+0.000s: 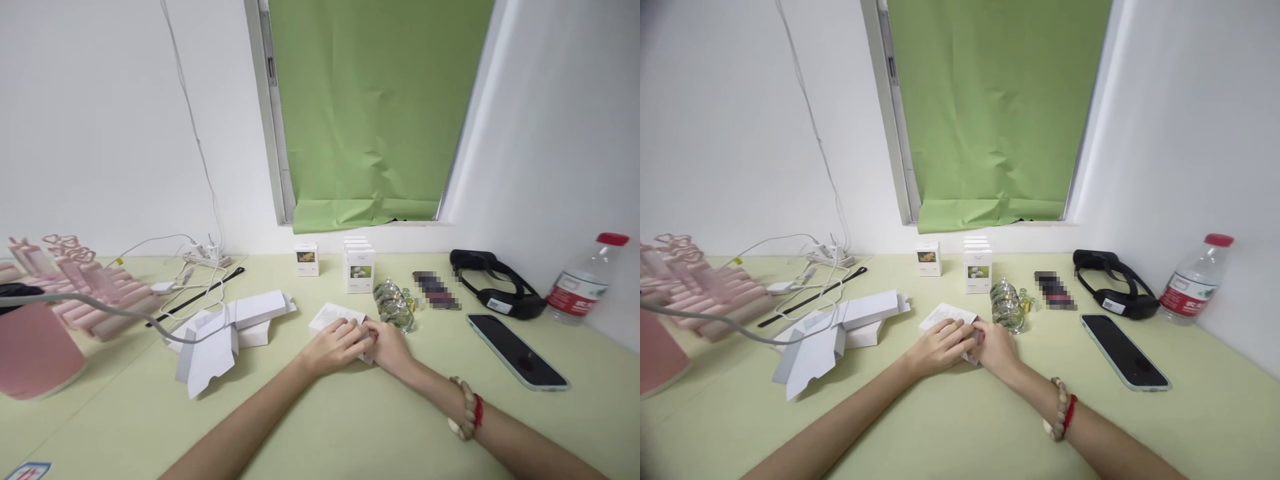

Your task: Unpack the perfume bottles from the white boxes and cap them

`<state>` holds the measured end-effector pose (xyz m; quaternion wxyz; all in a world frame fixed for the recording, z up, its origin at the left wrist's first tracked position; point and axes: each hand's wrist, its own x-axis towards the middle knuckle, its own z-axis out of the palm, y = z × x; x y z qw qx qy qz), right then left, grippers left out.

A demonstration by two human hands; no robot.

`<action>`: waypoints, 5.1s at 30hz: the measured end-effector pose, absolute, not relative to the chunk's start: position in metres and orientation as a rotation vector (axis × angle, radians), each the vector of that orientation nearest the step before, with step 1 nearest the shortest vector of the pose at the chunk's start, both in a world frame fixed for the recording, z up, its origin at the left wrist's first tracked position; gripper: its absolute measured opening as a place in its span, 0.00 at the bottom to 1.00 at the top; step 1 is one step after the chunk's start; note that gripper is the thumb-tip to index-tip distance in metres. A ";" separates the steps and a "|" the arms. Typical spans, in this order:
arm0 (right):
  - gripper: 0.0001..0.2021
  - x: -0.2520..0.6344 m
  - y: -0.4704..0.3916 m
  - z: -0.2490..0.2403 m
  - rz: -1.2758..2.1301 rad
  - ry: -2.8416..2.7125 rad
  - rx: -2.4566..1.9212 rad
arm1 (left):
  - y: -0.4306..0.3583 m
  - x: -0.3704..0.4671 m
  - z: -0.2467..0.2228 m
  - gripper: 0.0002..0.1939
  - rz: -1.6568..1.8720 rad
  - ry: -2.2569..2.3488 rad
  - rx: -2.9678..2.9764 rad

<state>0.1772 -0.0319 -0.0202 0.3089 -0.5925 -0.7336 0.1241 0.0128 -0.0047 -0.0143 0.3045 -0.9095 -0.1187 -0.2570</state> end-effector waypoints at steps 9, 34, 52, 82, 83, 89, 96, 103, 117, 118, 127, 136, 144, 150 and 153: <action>0.14 0.178 -0.031 -0.016 0.289 -1.870 -1.423 | 0.005 0.010 -0.007 0.31 -0.597 -0.748 -2.651; 0.09 0.179 -0.037 -0.016 0.452 -1.828 -1.279 | 0.012 0.001 -0.006 0.31 -0.563 -0.639 -2.690; 0.08 0.188 -0.034 -0.021 0.400 -1.928 -1.250 | 0.023 -0.002 -0.006 0.35 -0.439 -0.796 -2.792; 0.11 0.191 -0.034 -0.018 0.110 -1.963 -1.048 | 0.017 -0.004 -0.008 0.20 -0.672 -0.453 -2.404; 0.11 0.191 -0.034 -0.017 0.106 -1.968 -1.051 | 0.016 -0.003 -0.008 0.20 -0.686 -0.461 -2.399; 0.14 0.192 -0.035 -0.012 0.161 -2.028 -1.099 | 0.016 -0.003 -0.008 0.16 -0.782 -0.499 -2.383; 0.15 0.193 -0.034 -0.011 0.229 -2.096 -1.114 | 0.017 -0.004 -0.009 0.16 -0.775 -0.561 -2.416; 0.17 0.202 -0.029 -0.009 -0.033 -2.268 -0.940 | 0.014 -0.004 -0.006 0.14 -0.833 -0.591 -2.413; 0.09 0.196 -0.033 -0.014 -0.209 -2.004 -0.857 | 0.019 0.000 -0.006 0.20 -0.886 -0.659 -2.510; 0.09 0.197 -0.034 -0.014 -0.181 -1.964 -0.875 | 0.019 0.000 -0.006 0.21 -0.891 -0.691 -2.504; 0.09 0.198 -0.035 -0.017 0.010 -1.650 -1.029 | 0.034 -0.005 -0.018 0.12 -0.897 -1.042 -2.534; 0.10 0.197 -0.037 -0.014 0.188 -1.729 -1.121 | 0.022 -0.005 -0.007 0.12 -0.962 -1.060 -2.574; 0.09 0.193 -0.039 -0.009 0.084 -1.703 -1.110 | -0.003 0.016 -0.002 0.14 -0.911 -0.737 -2.622; 0.12 0.200 -0.039 -0.007 0.172 -1.779 -0.934 | -0.006 0.018 -0.004 0.15 -0.913 -0.722 -2.645; 0.11 0.199 -0.039 -0.007 0.228 -1.803 -0.895 | -0.004 0.017 -0.004 0.16 -0.893 -0.690 -2.676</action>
